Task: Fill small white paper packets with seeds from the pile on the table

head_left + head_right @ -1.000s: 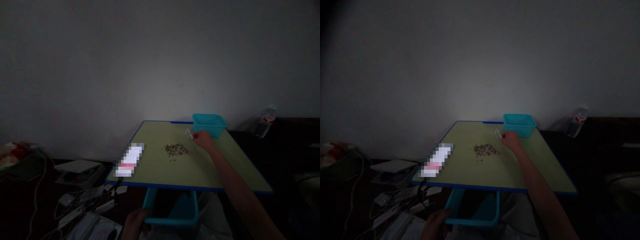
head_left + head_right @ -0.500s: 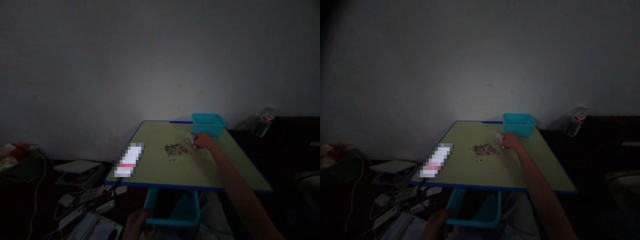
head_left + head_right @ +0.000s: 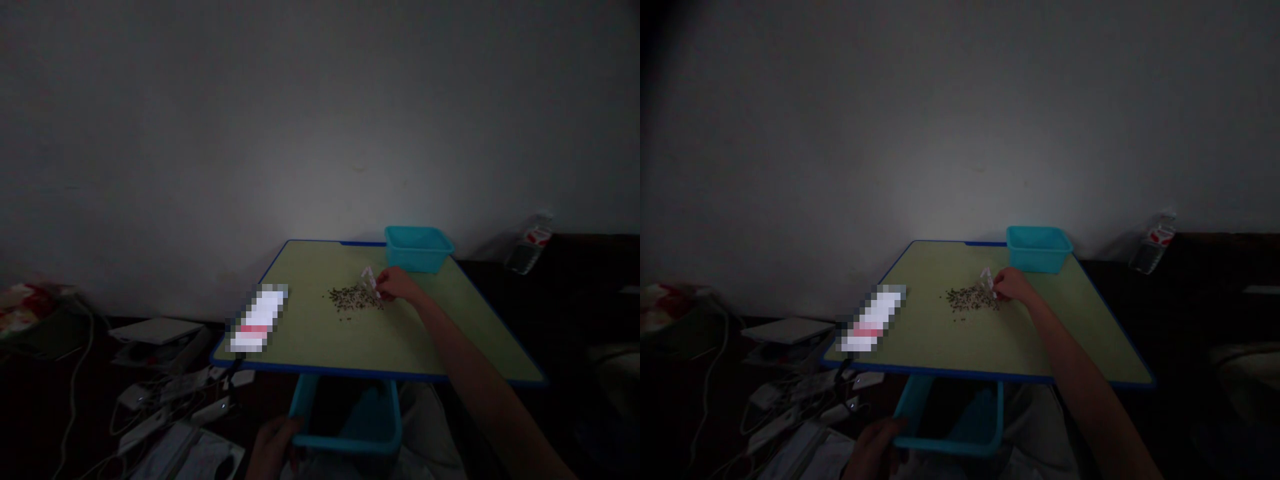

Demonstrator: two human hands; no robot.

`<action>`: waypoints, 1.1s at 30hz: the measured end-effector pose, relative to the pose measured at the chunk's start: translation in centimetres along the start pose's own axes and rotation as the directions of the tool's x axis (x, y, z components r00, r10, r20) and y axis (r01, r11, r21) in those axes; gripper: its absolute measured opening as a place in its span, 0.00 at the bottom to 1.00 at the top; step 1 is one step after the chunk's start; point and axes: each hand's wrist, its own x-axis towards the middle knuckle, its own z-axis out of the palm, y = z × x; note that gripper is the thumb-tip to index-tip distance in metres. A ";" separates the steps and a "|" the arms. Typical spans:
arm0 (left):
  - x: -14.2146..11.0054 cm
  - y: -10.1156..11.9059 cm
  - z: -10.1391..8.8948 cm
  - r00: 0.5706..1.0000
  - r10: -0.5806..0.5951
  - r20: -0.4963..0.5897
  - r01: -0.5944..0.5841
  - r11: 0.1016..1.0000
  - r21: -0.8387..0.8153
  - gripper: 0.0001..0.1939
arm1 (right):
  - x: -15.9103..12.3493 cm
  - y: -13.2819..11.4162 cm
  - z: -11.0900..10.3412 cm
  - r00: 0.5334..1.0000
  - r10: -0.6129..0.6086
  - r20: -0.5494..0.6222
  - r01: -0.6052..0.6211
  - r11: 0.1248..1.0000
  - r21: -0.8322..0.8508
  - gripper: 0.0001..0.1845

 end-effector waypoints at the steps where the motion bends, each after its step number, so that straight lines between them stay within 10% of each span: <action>1: 0.1 -0.1 0.0 1.000 -0.007 0.010 0.007 1.000 -0.011 0.18 | 0.0 0.0 0.1 1.000 -0.009 -0.005 0.009 1.000 -0.006 0.07; 16: 0.9 -1.0 -0.3 0.999 -0.037 0.020 0.038 0.998 -0.057 0.18 | -0.4 -0.7 -0.2 0.942 -0.327 -0.072 0.303 0.925 -0.230 0.11; 33: 0.1 -0.3 -0.1 0.999 0.013 0.033 -0.012 0.999 -0.030 0.17 | -1.2 -1.2 -1.1 0.939 -0.335 -0.080 0.326 0.939 -0.105 0.12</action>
